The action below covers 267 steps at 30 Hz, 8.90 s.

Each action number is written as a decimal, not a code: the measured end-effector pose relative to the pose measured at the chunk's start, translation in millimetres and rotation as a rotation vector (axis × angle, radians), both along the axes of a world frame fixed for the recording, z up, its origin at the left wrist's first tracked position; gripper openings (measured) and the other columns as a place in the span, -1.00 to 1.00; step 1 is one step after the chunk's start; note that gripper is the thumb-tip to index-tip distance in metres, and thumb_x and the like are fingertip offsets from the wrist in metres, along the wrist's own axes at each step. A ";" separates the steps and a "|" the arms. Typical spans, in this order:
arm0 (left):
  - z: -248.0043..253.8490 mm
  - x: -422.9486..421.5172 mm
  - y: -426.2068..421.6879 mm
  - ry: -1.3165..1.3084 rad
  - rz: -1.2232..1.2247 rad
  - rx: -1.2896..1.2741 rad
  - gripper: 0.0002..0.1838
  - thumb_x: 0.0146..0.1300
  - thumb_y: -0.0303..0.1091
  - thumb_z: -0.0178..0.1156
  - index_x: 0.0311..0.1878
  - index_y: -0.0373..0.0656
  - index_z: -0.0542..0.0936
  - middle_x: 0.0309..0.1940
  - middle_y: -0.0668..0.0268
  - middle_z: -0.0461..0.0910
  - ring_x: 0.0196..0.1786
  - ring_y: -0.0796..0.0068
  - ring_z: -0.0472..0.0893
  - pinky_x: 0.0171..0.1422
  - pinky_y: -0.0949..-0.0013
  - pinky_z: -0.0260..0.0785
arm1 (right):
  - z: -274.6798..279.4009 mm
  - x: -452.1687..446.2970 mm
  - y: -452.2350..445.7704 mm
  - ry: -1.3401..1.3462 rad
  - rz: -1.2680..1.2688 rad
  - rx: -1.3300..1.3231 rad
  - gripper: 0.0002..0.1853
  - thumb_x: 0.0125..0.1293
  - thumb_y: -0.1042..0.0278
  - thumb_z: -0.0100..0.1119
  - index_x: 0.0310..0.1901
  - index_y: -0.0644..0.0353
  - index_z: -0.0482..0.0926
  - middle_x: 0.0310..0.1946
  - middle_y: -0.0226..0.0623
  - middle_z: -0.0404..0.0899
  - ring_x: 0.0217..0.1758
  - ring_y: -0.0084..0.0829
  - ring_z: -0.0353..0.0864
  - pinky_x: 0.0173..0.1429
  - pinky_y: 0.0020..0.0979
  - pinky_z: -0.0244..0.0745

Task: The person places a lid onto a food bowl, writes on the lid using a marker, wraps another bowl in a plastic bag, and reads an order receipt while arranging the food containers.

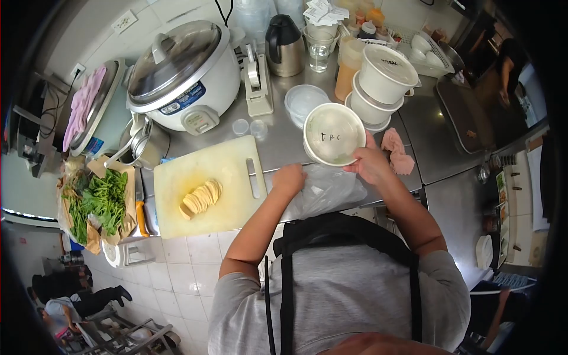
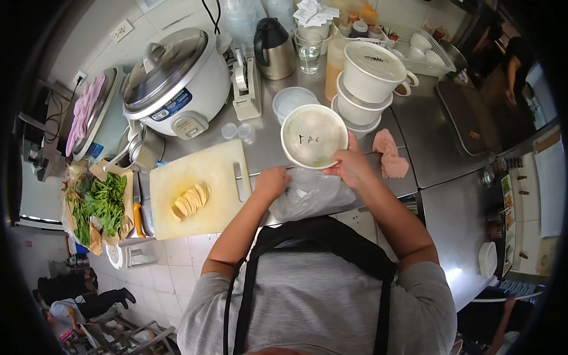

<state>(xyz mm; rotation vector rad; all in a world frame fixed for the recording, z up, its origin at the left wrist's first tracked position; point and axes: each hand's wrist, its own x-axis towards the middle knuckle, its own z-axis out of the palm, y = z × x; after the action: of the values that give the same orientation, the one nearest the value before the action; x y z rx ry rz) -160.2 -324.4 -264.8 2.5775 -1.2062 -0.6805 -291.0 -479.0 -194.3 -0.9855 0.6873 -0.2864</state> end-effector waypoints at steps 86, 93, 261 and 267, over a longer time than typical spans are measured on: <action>132.3 35.0 18.7 1.035 0.295 -0.855 -0.80 0.12 -0.33 0.03 -0.58 -0.14 0.36 -0.74 0.43 0.28 -0.72 0.64 0.24 -0.67 0.58 0.04 | 120.8 -17.8 -47.4 -0.126 -0.010 -0.548 -0.80 0.07 0.32 0.07 -0.59 0.17 0.34 -0.70 -0.47 0.34 -0.69 -0.67 0.31 -0.61 -0.61 0.22; 163.5 30.2 1.0 -0.533 0.062 -0.603 -0.58 -0.11 -0.15 0.23 -0.20 -0.19 0.45 -0.34 0.15 0.45 -0.27 0.30 0.45 -0.23 0.31 0.31 | 73.1 34.1 6.0 -0.005 0.715 -1.579 -0.81 0.03 0.35 0.01 -0.37 0.26 0.51 -0.54 -0.25 0.53 -0.46 -0.33 0.53 -0.37 -0.37 0.40; 68.8 -49.1 -62.7 -0.176 -0.638 -0.692 -0.81 -0.07 -0.42 0.11 -0.30 -0.08 0.47 -0.28 0.28 0.47 0.06 0.30 0.35 0.24 -0.09 -0.25 | 123.6 -57.6 -11.5 0.846 1.165 -1.479 -0.71 0.22 0.06 -0.19 -0.33 0.07 0.44 -0.51 -0.26 0.52 -0.40 -0.28 0.55 -0.32 -0.14 0.33; 150.1 -55.8 -59.3 -0.301 -0.778 -0.741 -0.76 -0.15 -0.47 0.12 -0.30 -0.09 0.47 -0.29 0.29 0.48 0.05 0.33 0.36 0.23 -0.07 -0.19 | 162.8 -94.9 -18.3 0.544 0.866 -1.508 -0.73 0.21 0.11 -0.18 -0.39 0.11 0.41 -0.49 -0.14 0.46 -0.38 -0.09 0.46 -0.29 -0.19 0.34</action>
<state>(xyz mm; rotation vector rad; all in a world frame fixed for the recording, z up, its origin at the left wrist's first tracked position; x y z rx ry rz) -216.1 -383.7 -114.7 1.5936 -2.0844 0.0904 -385.9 -497.3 -31.5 -2.7497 0.3648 0.3463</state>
